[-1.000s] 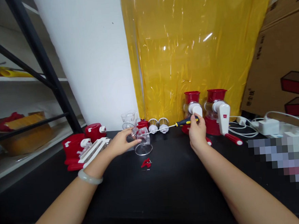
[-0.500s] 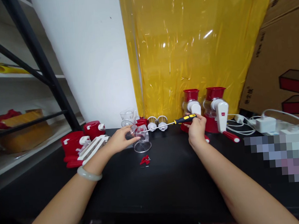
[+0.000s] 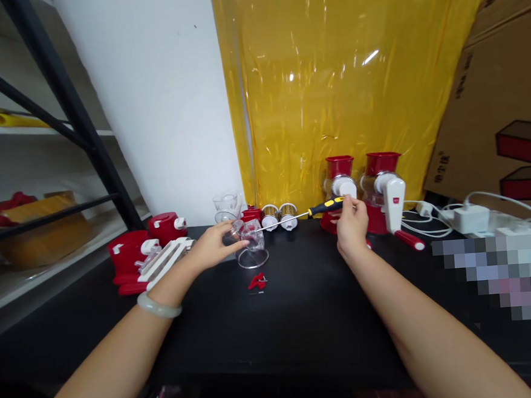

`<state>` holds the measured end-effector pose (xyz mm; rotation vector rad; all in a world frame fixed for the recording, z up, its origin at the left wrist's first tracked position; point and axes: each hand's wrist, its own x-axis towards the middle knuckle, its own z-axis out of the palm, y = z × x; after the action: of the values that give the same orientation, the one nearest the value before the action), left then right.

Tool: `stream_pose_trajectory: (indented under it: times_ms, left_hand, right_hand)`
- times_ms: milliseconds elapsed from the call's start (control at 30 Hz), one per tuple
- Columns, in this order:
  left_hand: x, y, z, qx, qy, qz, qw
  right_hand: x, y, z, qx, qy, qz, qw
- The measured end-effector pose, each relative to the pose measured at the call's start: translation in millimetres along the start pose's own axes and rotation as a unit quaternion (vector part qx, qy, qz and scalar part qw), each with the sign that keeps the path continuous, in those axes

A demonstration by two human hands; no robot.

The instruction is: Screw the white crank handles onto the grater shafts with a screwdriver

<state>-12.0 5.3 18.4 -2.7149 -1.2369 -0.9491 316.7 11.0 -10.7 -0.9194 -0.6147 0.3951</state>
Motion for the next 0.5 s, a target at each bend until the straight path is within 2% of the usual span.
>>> stream_pose_trajectory:
  times_ms: [133,367,500]
  left_hand:
    - [-0.3,-0.8,0.5,0.007,-0.002,-0.001,1.000]
    - [0.0,-1.5,1.1,-0.010,0.005,0.000,1.000]
    - [-0.3,-2.0,1.1,0.003,0.004,0.008,1.000]
  right_hand:
    - [1.0,1.1,0.1,0.003,0.011,-0.007,1.000]
    - [-3.1,0.4,1.9,0.093,-0.031,0.066,0.993]
    - [-2.5,0.9,1.2,0.080,-0.041,0.042,0.995]
